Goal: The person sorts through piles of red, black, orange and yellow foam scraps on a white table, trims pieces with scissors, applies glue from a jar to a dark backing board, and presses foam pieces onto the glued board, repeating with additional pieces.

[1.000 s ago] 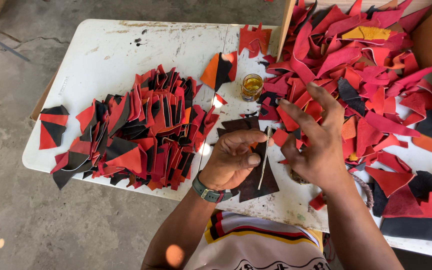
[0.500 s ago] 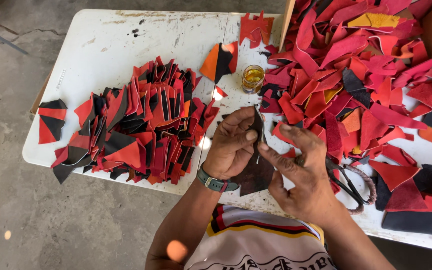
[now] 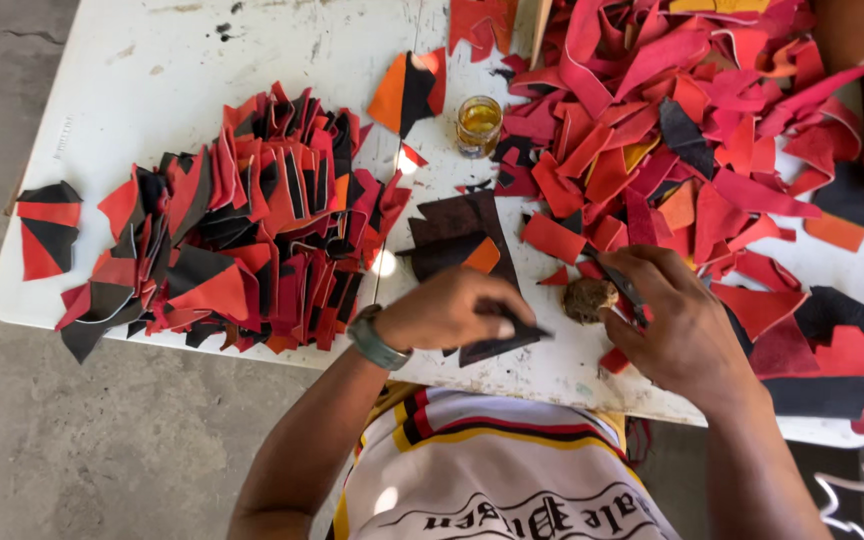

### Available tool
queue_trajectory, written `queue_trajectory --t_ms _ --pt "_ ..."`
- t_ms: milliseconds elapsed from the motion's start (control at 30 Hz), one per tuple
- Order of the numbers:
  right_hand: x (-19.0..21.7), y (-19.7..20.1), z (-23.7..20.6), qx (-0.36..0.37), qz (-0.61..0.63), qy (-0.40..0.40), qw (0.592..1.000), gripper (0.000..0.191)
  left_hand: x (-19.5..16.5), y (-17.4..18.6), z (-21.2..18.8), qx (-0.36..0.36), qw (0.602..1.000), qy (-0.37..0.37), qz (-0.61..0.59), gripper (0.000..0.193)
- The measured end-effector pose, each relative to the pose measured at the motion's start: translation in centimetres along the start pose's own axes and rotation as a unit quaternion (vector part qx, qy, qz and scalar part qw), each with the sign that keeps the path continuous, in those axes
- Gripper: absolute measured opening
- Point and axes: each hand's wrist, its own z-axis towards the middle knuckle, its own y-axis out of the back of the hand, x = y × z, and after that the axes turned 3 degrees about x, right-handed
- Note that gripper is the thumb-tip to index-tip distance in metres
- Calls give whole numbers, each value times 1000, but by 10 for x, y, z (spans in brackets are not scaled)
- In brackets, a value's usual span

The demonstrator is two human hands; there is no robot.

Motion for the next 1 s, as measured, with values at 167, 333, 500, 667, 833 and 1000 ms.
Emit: queue_trajectory --t_ms 167,333,500,667,833,1000 --pt "-30 -25 -1 77 -51 9 996 62 13 -45 24 89 937 43 334 25" --pt "-45 -23 2 120 -21 -34 992 56 12 -35 18 -68 946 -16 316 39" --pt "-34 4 35 22 134 -11 991 51 43 57 62 -390 863 -47 317 81" --pt "-15 -3 115 -65 159 53 984 50 80 104 120 -414 857 -12 308 78" --pt "-19 -2 142 -79 142 65 985 50 46 95 118 -309 929 13 206 58" --pt "-24 19 142 61 285 -37 956 48 -9 92 82 -165 963 -56 206 62"
